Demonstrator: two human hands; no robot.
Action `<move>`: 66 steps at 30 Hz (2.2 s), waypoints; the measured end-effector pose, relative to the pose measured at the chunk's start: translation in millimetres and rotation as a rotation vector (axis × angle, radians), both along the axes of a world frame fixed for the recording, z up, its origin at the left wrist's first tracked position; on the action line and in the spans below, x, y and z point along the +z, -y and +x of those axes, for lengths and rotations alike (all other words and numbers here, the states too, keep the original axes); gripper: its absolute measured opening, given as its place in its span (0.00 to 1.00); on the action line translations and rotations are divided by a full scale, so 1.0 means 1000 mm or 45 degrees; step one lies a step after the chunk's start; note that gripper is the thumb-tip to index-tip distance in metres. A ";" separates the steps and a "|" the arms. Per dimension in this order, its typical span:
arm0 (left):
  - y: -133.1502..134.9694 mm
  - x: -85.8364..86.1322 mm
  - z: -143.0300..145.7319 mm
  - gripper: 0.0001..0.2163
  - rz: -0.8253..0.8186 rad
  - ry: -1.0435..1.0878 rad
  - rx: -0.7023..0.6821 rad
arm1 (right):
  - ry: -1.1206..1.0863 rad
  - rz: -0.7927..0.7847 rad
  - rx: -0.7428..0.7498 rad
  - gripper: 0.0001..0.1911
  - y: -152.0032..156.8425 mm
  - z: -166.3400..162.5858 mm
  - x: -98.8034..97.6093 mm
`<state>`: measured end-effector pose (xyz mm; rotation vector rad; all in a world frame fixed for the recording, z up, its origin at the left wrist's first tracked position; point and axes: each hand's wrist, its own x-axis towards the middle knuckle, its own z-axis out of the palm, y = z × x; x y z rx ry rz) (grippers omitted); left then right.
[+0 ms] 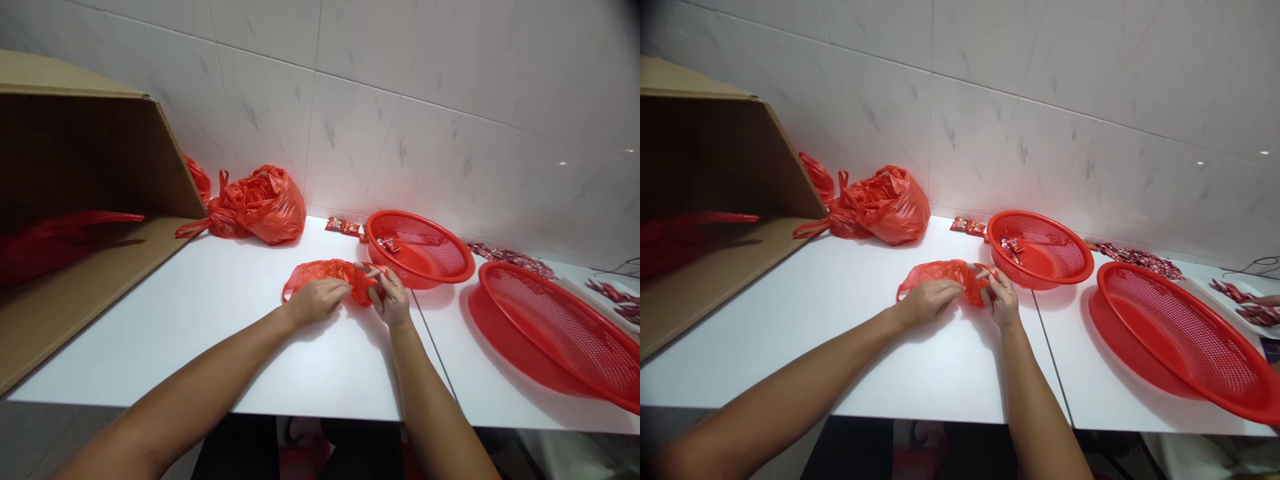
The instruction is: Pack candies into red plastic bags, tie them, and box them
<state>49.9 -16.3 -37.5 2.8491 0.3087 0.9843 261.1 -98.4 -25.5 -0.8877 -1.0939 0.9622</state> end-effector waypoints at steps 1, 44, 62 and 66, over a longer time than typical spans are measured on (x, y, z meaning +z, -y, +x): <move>0.003 -0.002 0.005 0.15 -0.035 -0.052 -0.006 | 0.000 0.019 0.021 0.19 0.002 -0.003 0.003; -0.008 0.019 -0.023 0.43 -0.207 -0.531 0.672 | 1.442 -0.275 -0.752 0.40 -0.022 -0.010 -0.016; -0.045 0.014 -0.051 0.51 -0.596 -0.546 0.612 | 0.146 0.058 -1.961 0.20 -0.008 0.060 -0.001; -0.045 0.016 -0.051 0.56 -0.689 -0.572 0.592 | -0.287 -0.391 -1.768 0.19 -0.001 0.102 -0.001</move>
